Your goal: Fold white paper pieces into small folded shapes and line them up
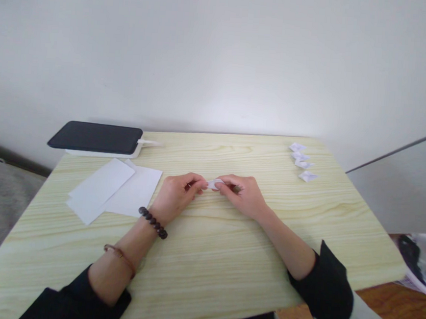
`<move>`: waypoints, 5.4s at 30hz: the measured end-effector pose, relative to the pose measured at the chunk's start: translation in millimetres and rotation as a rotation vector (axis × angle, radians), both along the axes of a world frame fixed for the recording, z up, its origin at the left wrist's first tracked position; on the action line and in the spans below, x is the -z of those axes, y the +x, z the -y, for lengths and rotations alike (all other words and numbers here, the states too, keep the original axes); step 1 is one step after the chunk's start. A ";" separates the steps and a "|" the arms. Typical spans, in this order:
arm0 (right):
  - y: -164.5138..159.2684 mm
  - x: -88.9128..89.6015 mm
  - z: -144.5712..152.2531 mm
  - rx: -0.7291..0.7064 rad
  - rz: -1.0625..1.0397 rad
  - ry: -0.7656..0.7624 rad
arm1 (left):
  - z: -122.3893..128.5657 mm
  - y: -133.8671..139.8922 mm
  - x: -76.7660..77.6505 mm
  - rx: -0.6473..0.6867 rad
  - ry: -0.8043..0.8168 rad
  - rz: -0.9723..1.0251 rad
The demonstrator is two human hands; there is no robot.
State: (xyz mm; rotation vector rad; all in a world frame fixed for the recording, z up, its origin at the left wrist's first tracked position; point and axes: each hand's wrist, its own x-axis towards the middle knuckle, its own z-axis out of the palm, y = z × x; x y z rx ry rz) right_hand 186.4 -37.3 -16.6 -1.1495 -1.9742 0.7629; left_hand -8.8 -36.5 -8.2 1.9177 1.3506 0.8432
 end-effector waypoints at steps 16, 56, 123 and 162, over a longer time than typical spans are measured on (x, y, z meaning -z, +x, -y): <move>4.1 1.2 -4.0 0.041 -0.107 -0.136 | -1.8 -0.7 2.4 -0.105 -0.139 0.183; 0.0 -4.5 -0.5 -0.120 -0.304 -0.376 | 1.4 1.3 -0.7 0.030 0.020 0.262; -0.1 -0.9 0.7 -0.017 0.080 0.237 | 1.5 5.6 6.1 0.037 -0.071 0.383; -23.0 1.0 10.0 0.188 0.470 0.559 | 8.1 16.0 4.0 -0.063 0.095 0.164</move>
